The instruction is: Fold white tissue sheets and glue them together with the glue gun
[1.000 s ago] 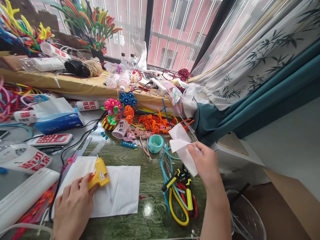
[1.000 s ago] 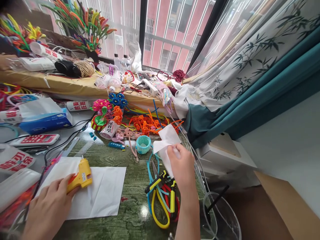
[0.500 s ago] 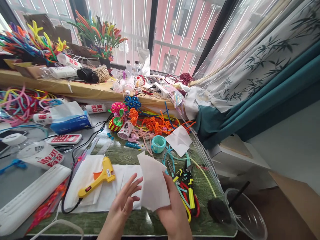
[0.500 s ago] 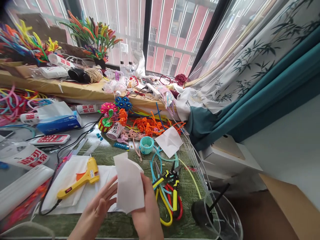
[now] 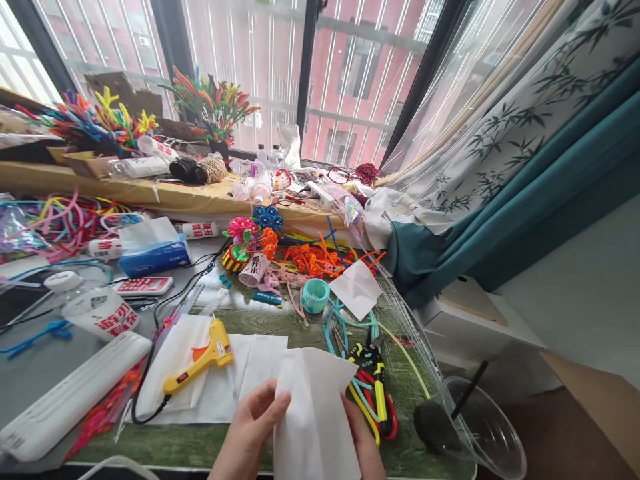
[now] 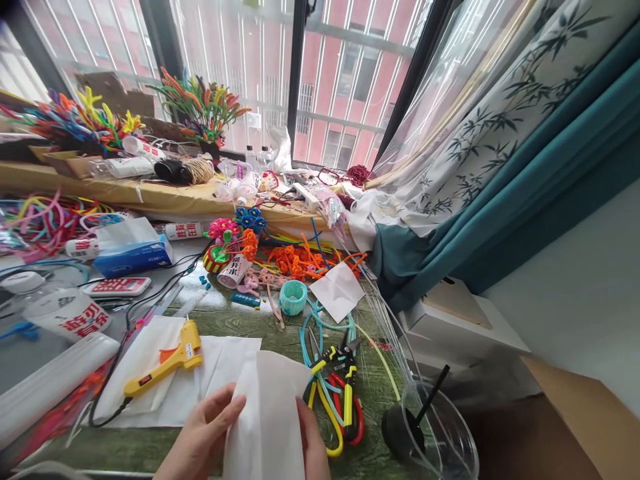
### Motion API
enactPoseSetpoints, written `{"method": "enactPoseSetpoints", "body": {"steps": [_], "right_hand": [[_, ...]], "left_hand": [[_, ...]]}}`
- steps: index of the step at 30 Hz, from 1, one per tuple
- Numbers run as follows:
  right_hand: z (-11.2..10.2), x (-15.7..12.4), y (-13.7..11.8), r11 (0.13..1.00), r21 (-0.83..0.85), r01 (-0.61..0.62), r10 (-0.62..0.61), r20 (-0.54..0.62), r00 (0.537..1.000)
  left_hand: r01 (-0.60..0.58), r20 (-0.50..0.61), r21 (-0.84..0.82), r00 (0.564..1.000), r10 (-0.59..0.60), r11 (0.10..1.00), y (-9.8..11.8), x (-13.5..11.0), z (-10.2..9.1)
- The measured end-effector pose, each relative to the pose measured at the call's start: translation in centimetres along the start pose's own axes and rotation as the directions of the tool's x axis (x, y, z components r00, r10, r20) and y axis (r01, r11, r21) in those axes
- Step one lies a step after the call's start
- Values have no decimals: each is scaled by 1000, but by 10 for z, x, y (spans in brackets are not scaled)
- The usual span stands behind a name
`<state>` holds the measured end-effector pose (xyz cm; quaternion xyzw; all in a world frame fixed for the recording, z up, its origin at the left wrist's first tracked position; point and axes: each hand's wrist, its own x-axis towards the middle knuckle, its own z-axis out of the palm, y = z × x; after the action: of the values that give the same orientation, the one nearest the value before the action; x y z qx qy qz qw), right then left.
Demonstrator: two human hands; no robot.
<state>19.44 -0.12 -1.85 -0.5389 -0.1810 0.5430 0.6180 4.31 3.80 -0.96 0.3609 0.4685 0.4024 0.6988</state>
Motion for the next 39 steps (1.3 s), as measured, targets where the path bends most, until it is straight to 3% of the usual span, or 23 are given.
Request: {"method": "enactPoseSetpoints", "body": {"steps": [3, 7, 13, 21, 30, 36, 39], "right_hand": [[-9, 4, 4, 997, -73, 33, -43, -145, 989], [-15, 15, 2, 967, -213, 140, -164, -99, 981], [-23, 29, 1, 827, -525, 202, -322, -148, 935], [-32, 40, 5, 668, -725, 164, -386, -149, 910], [-35, 42, 3, 457, -880, 131, -520, -144, 842], [-32, 45, 1, 447, -882, 152, -524, -120, 844], [-31, 45, 1, 401, -908, 120, -530, -122, 839]], "left_hand": [[-80, -105, 205, 989, 103, 976, 6, 6, -13], [-133, -184, 496, 950, 253, 858, 8, 21, -22], [-68, -214, 761, 912, 349, 645, 6, 37, -19], [14, -151, 891, 952, 265, 454, 14, 44, -15], [119, -166, 955, 974, 154, 272, 13, 55, -6], [124, -149, 975, 981, 127, 184, 13, 52, -4], [137, -154, 980, 982, 108, 147, 14, 53, -2]]}}
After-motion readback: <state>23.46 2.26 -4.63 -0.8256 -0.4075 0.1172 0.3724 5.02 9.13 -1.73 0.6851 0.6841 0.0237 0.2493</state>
